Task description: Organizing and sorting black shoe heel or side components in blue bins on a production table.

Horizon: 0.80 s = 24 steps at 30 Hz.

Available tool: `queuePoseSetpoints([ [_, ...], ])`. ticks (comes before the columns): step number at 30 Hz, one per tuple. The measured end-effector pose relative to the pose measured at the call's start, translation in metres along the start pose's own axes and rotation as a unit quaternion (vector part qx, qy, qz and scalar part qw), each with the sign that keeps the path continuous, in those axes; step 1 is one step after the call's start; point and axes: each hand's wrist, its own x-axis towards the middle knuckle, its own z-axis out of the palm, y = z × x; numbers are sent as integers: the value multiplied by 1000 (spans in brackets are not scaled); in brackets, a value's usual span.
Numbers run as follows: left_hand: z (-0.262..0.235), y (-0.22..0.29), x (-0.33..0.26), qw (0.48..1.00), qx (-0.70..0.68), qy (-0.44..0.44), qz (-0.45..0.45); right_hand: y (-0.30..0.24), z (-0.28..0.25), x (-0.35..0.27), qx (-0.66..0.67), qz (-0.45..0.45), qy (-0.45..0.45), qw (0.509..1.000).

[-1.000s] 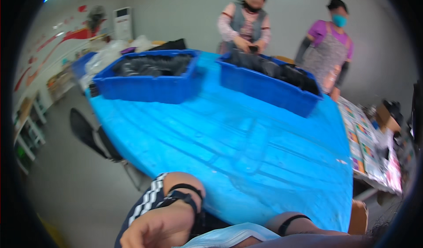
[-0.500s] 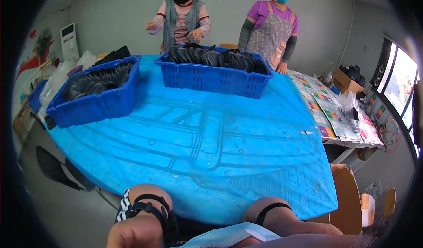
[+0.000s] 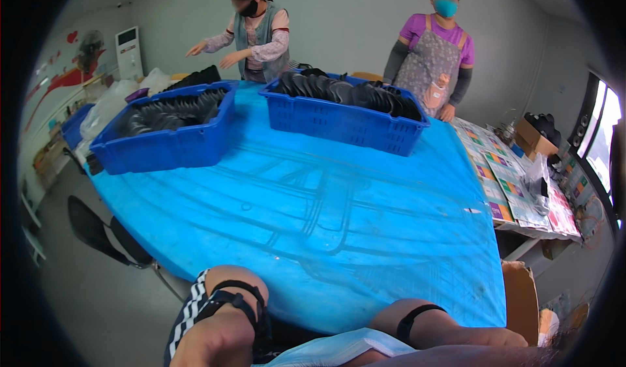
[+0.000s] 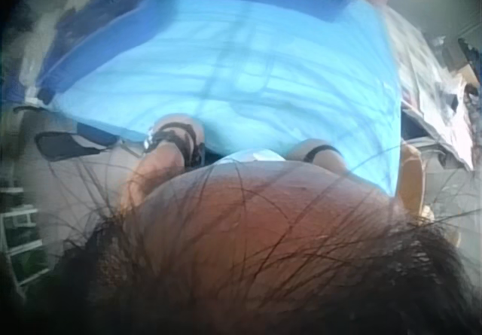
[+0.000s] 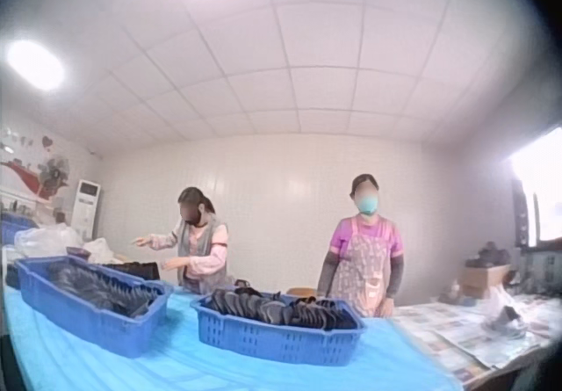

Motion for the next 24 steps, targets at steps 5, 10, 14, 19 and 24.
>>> queuePoseSetpoints([
  [5,7,-1,1,988,150,28,3,14,2,2,72,153,80,982],
  [10,8,-5,1,988,156,0,7,26,1,1,23,308,136,941],
  [14,9,-12,2,992,123,-13,-12,33,8,-10,-96,340,117,928],
  [19,7,-10,0,992,123,-12,-38,32,7,-7,-73,420,22,904],
  [24,9,-13,3,990,135,-25,-31,27,0,1,94,367,103,920],
])
